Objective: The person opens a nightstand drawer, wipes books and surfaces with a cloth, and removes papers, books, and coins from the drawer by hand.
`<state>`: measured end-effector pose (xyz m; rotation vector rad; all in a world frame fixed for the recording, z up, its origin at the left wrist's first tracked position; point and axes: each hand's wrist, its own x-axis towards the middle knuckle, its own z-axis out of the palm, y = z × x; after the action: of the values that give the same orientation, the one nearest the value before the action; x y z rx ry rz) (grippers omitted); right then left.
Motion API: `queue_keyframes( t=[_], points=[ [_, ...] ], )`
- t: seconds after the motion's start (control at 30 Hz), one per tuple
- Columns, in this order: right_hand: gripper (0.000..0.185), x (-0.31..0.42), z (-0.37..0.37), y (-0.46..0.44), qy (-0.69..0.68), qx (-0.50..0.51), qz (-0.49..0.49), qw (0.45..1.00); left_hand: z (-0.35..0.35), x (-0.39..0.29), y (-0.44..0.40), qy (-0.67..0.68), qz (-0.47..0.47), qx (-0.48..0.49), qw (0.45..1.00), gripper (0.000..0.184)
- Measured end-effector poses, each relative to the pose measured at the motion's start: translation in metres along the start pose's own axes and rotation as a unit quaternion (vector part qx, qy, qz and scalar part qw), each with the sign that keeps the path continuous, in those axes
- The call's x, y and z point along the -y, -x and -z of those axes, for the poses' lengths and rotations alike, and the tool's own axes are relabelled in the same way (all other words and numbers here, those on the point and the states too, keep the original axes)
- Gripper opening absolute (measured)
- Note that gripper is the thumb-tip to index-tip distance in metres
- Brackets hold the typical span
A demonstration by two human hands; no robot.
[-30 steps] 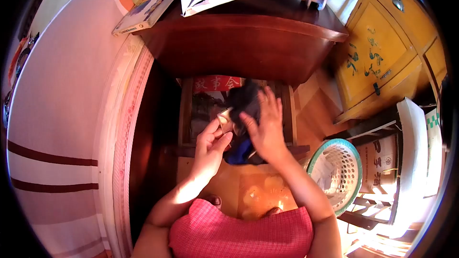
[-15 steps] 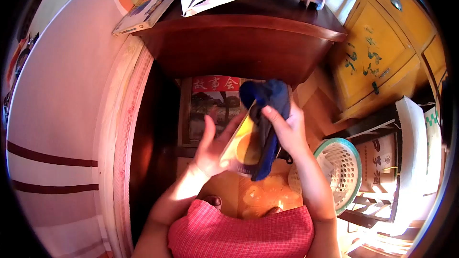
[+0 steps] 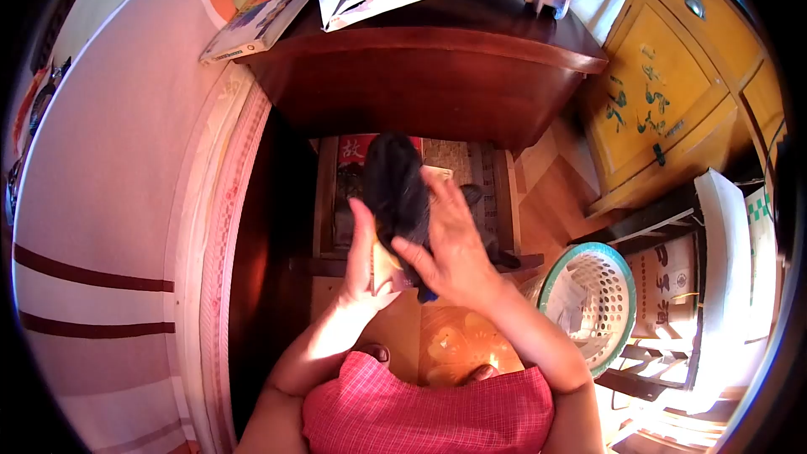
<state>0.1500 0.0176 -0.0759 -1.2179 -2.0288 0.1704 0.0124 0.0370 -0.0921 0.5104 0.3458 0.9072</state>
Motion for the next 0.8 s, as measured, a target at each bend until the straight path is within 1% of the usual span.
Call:
queue_keyframes(
  t=[0.03, 0.07, 0.1, 0.17, 0.2, 0.23, 0.3, 0.33, 0.37, 0.4, 0.43, 0.47, 0.5, 0.6, 0.67, 0.7, 0.77, 0.8],
  points=[
    [0.055, 0.006, -0.004, 0.007, -0.024, 0.008, 0.014, 1.0, 0.0, -0.004, 0.001, -0.004, -0.014, -0.021, 1.0, 0.079],
    [0.057, 0.015, -0.007, 0.013, -0.042, 0.034, 0.039, 0.998, 0.005, -0.008, -0.002, 0.047, -0.012, -0.037, 0.998, 0.085],
    [0.059, 0.02, -0.014, 0.018, -0.062, 0.058, 0.044, 0.995, 0.011, -0.015, -0.008, 0.1, -0.01, 0.025, 0.995, 0.091],
    [0.058, 0.026, -0.02, 0.025, -0.08, 0.061, 0.052, 0.994, 0.019, -0.015, -0.008, 0.065, -0.026, 0.09, 0.993, 0.093],
    [0.054, 0.027, -0.015, 0.02, -0.08, 0.092, 0.029, 0.992, 0.014, -0.014, -0.006, 0.083, -0.05, 0.055, 0.994, 0.089],
    [0.054, 0.024, -0.014, 0.016, -0.08, 0.093, 0.028, 0.992, 0.014, -0.009, -0.004, 0.084, -0.049, 0.053, 0.994, 0.089],
    [0.05, 0.019, -0.011, 0.008, -0.052, 0.06, 0.029, 0.996, 0.018, 0.001, -0.001, 0.074, -0.069, -0.009, 0.995, 0.083],
    [0.046, 0.018, -0.012, 0.005, -0.047, 0.029, 0.036, 0.998, 0.02, -0.002, 0.002, 0.013, -0.086, -0.055, 0.995, 0.076],
    [0.046, 0.015, -0.01, 0.002, -0.045, 0.029, 0.035, 0.998, 0.018, 0.0, 0.002, 0.014, -0.085, -0.054, 0.995, 0.076],
    [0.046, 0.011, -0.009, -0.002, -0.021, 0.005, -0.001, 1.0, 0.013, 0.001, 0.002, -0.085, -0.116, -0.041, 0.989, 0.074],
    [0.045, 0.007, -0.009, -0.006, 0.002, -0.02, -0.036, 0.999, 0.007, 0.001, 0.004, -0.183, -0.147, -0.03, 0.972, 0.071],
    [0.045, 0.001, -0.006, -0.009, 0.013, -0.043, -0.073, 0.996, 0.003, 0.007, 0.014, -0.122, -0.061, -0.021, 0.99, 0.072],
    [0.044, -0.009, -0.008, -0.01, 0.008, -0.065, -0.079, 0.995, -0.003, 0.016, 0.014, -0.101, -0.07, -0.05, 0.991, 0.074],
    [0.04, -0.013, -0.012, -0.003, 0.042, -0.091, -0.083, 0.992, 0.007, 0.015, 0.01, -0.094, -0.052, -0.032, 0.994, 0.077],
    [0.038, -0.015, -0.011, 0.003, -0.053, -0.131, -0.259, 0.955, 0.01, 0.005, 0.011, -0.055, -0.073, 0.023, 0.996, 0.077],
    [0.032, -0.022, -0.003, 0.008, -0.109, -0.104, -0.327, 0.933, 0.003, -0.002, 0.012, -0.009, -0.093, 0.027, 0.995, 0.077],
    [0.027, -0.013, 0.01, 0.013, -0.195, -0.164, -0.289, 0.923, 0.009, -0.008, 0.004, -0.014, -0.118, 0.023, 0.993, 0.077],
    [0.023, -0.009, 0.014, 0.016, -0.228, -0.157, -0.315, 0.908, 0.009, -0.009, 0.004, -0.016, -0.127, 0.008, 0.992, 0.077]
  ],
)
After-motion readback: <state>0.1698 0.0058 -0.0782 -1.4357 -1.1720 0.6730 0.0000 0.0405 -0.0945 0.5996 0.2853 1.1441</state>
